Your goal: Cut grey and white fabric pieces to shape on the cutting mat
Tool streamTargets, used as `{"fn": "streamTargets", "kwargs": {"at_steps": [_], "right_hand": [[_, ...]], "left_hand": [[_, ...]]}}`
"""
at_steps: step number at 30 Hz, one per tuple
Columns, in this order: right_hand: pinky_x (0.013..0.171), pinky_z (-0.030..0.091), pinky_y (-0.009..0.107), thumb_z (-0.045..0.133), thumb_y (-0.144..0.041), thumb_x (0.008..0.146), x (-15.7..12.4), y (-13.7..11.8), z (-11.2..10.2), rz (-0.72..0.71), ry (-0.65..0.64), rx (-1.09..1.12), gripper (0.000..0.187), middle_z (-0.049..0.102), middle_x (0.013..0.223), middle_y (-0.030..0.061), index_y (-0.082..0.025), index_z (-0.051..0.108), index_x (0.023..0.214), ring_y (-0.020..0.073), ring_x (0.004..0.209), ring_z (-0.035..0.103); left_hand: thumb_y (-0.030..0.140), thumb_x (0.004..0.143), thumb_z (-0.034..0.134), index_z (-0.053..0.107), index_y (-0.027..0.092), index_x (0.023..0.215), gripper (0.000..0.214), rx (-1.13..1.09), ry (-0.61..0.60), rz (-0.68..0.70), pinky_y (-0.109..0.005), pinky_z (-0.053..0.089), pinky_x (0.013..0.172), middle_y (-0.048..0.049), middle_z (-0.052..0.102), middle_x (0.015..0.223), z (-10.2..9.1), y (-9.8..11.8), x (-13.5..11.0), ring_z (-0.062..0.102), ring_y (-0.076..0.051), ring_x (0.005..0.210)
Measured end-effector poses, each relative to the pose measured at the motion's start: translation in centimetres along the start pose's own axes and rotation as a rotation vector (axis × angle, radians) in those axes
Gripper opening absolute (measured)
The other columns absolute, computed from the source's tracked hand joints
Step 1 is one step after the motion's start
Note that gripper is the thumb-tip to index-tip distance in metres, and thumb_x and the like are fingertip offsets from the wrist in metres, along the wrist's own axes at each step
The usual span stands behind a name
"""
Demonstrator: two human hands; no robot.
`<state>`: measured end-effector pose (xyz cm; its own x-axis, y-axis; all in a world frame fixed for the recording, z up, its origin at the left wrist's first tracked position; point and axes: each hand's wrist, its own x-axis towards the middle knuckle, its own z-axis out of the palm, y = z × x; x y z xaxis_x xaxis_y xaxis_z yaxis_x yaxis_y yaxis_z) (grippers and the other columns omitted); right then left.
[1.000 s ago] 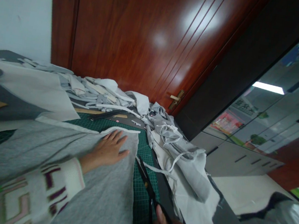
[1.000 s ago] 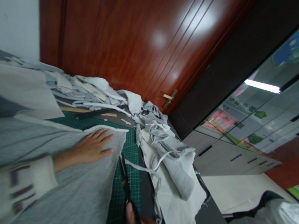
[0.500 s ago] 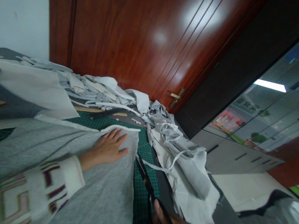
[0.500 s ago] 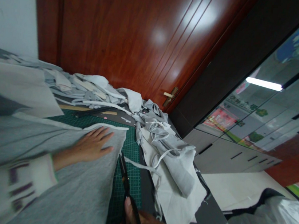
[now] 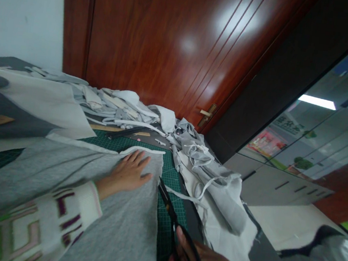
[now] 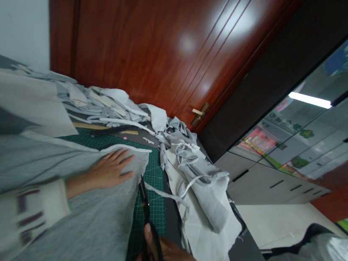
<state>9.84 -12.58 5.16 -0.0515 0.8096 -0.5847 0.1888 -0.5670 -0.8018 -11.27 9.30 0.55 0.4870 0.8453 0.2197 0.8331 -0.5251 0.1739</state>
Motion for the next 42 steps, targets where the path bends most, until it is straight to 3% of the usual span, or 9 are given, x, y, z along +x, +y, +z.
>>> {"fn": "streamTargets", "kwargs": {"at_steps": [5,11,17,28,36,42], "right_hand": [[0.045,0.033,0.018,0.064,-0.086,0.063,-0.1,-1.4,1.5,0.088,0.025,0.16,0.071,0.056,0.064,-0.0003,-0.015,0.068,0.073,0.0088,0.055,0.049],[0.046,0.038,0.016,0.061,-0.085,0.068,0.1,-1.6,1.7,0.058,0.016,0.104,0.072,0.054,0.063,-0.0014,-0.015,0.066,0.079,0.0071,0.054,0.047],[0.044,0.04,0.019,0.066,-0.089,0.053,0.7,-1.6,2.0,0.02,0.029,0.111,0.076,0.051,0.066,-0.0017,-0.016,0.063,0.073,0.0108,0.06,0.047],[0.043,0.037,0.02,0.061,-0.094,0.05,0.9,-1.3,2.4,0.007,0.046,0.061,0.078,0.048,0.056,-0.004,-0.018,0.061,0.066,0.0092,0.051,0.044],[0.044,0.036,0.021,0.06,-0.098,0.036,1.3,-1.3,3.1,0.047,0.144,0.068,0.085,0.049,0.055,-0.0043,-0.018,0.061,0.065,0.0096,0.053,0.045],[0.044,0.035,0.022,0.058,-0.098,0.04,1.6,-0.5,3.4,0.019,0.168,0.063,0.085,0.05,0.056,-0.0038,-0.018,0.062,0.068,0.0108,0.054,0.047]], "left_hand": [[0.053,0.096,0.044,0.042,0.011,0.151,0.07,-0.006,0.012,0.011,-0.046,0.017,0.121,-0.0181,0.032,0.162,-0.2,0.1,-0.2,0.021,-0.035,0.151],[0.053,0.096,0.043,0.042,0.013,0.152,0.069,-0.003,0.009,0.001,-0.046,0.019,0.12,-0.0169,0.032,0.162,0.0,0.1,-0.1,0.022,-0.035,0.151],[0.053,0.096,0.045,0.043,0.016,0.151,0.067,0.002,0.026,-0.007,-0.046,0.018,0.12,-0.0148,0.034,0.162,0.2,0.1,-0.1,0.023,-0.034,0.151],[0.051,0.096,0.045,0.042,0.011,0.152,0.069,-0.01,0.013,0.0,-0.045,0.015,0.121,-0.018,0.031,0.162,0.5,0.0,0.1,0.02,-0.035,0.152],[0.054,0.097,0.043,0.04,0.01,0.153,0.071,0.0,-0.012,0.01,-0.045,0.015,0.121,-0.0196,0.029,0.163,0.2,0.1,0.1,0.019,-0.036,0.152],[0.053,0.098,0.043,0.038,0.01,0.153,0.07,0.011,-0.022,0.008,-0.046,0.016,0.12,-0.0206,0.03,0.162,-0.1,0.3,0.1,0.02,-0.036,0.152]]}}
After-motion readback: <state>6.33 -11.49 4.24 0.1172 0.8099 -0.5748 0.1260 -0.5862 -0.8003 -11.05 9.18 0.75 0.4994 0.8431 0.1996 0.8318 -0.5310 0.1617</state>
